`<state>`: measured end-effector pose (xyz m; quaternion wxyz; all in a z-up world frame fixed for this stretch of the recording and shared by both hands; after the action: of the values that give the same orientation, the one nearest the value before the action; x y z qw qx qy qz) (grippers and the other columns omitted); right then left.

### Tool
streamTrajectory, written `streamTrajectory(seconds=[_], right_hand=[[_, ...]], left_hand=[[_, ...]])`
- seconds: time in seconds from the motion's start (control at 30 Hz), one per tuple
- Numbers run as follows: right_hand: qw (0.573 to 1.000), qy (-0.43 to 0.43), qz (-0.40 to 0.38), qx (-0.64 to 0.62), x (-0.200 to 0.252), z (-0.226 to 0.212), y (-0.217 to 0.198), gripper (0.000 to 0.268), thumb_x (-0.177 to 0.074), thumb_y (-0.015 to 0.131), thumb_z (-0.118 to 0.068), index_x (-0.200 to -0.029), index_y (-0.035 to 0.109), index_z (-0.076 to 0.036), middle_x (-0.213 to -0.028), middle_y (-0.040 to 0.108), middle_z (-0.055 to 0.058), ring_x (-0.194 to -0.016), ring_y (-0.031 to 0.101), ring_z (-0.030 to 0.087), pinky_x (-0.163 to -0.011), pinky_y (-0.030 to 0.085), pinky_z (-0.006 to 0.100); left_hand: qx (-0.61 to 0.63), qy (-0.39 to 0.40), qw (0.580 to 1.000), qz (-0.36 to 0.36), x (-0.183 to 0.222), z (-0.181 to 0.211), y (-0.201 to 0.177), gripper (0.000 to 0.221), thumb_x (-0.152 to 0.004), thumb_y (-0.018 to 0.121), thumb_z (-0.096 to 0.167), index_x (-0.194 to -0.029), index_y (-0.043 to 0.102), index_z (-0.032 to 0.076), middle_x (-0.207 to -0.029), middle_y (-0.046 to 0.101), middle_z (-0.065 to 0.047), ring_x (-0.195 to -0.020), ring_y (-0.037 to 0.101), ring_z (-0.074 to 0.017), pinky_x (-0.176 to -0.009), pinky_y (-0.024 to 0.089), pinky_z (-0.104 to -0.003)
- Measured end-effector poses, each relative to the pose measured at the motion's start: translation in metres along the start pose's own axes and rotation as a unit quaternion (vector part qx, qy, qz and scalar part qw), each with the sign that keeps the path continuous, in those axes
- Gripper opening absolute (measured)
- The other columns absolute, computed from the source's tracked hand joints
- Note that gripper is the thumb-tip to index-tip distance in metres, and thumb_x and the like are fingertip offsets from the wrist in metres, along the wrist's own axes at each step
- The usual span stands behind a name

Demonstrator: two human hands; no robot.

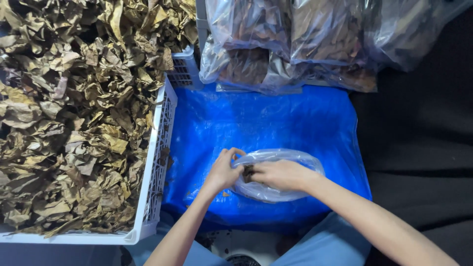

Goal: Sorting and packing dried leaves from a storage crate into a plastic bag.

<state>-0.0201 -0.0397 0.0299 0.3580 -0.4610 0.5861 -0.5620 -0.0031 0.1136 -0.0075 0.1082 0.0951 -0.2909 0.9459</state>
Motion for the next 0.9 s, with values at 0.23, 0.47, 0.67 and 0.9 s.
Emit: streamTrajectory(seconds=[0.23, 0.47, 0.67, 0.9], right_hand=[[0.981, -0.182, -0.042, 0.049, -0.012, 0.018, 0.069, 0.034, -0.099, 0.045, -0.034, -0.112, 0.058, -0.006, -0.127, 0.057, 0.012, -0.132, 0.046, 0.033, -0.115, 0.037, 0.043], [0.942, -0.271, -0.016, 0.196, -0.019, 0.016, 0.102, 0.023, -0.091, 0.049, -0.01, -0.101, 0.067, 0.0, -0.113, 0.062, 0.014, -0.123, 0.048, 0.035, -0.125, 0.026, 0.05], [0.978, -0.19, -0.026, -0.082, -0.023, 0.029, 0.093, 0.041, -0.104, 0.041, -0.038, -0.104, 0.063, -0.003, -0.112, 0.061, 0.01, -0.125, 0.051, 0.037, -0.119, 0.032, 0.048], [0.948, 0.115, -0.049, -0.293, -0.001, 0.001, -0.036, 0.049, -0.1, 0.056, -0.014, -0.148, 0.048, -0.008, -0.151, 0.051, 0.017, -0.139, 0.049, 0.038, -0.111, 0.044, 0.049]], left_hand=[[0.005, 0.002, 1.0, 0.014, -0.009, -0.006, 0.013, 0.038, -0.081, 0.065, 0.016, -0.117, 0.07, 0.025, -0.105, 0.058, -0.009, -0.111, 0.064, -0.0419, -0.097, 0.051, -0.054], [0.08, -0.013, 0.995, 0.063, 0.0, 0.011, -0.005, 0.034, -0.081, 0.06, 0.007, -0.11, 0.075, 0.014, -0.101, 0.064, -0.018, -0.11, 0.064, -0.047, -0.098, 0.051, -0.053], [0.116, -0.024, 0.992, 0.049, -0.004, 0.019, -0.013, 0.039, -0.079, 0.066, 0.006, -0.117, 0.063, 0.009, -0.109, 0.06, -0.022, -0.114, 0.06, -0.0477, -0.097, 0.05, -0.056], [0.003, 0.032, 0.997, 0.071, 0.021, 0.046, -0.03, 0.055, -0.083, 0.079, 0.016, -0.126, 0.044, 0.012, -0.122, 0.055, -0.022, -0.119, 0.058, -0.0534, -0.086, 0.056, -0.065]])
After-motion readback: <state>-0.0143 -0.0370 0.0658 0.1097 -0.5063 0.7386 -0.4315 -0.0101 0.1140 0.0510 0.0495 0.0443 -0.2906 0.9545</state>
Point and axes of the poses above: each hand's wrist, its own x-axis away from the middle knuckle, its own y-axis out of the palm, z = x × y, the point moved 7 cm from there along -x, towards the middle knuckle
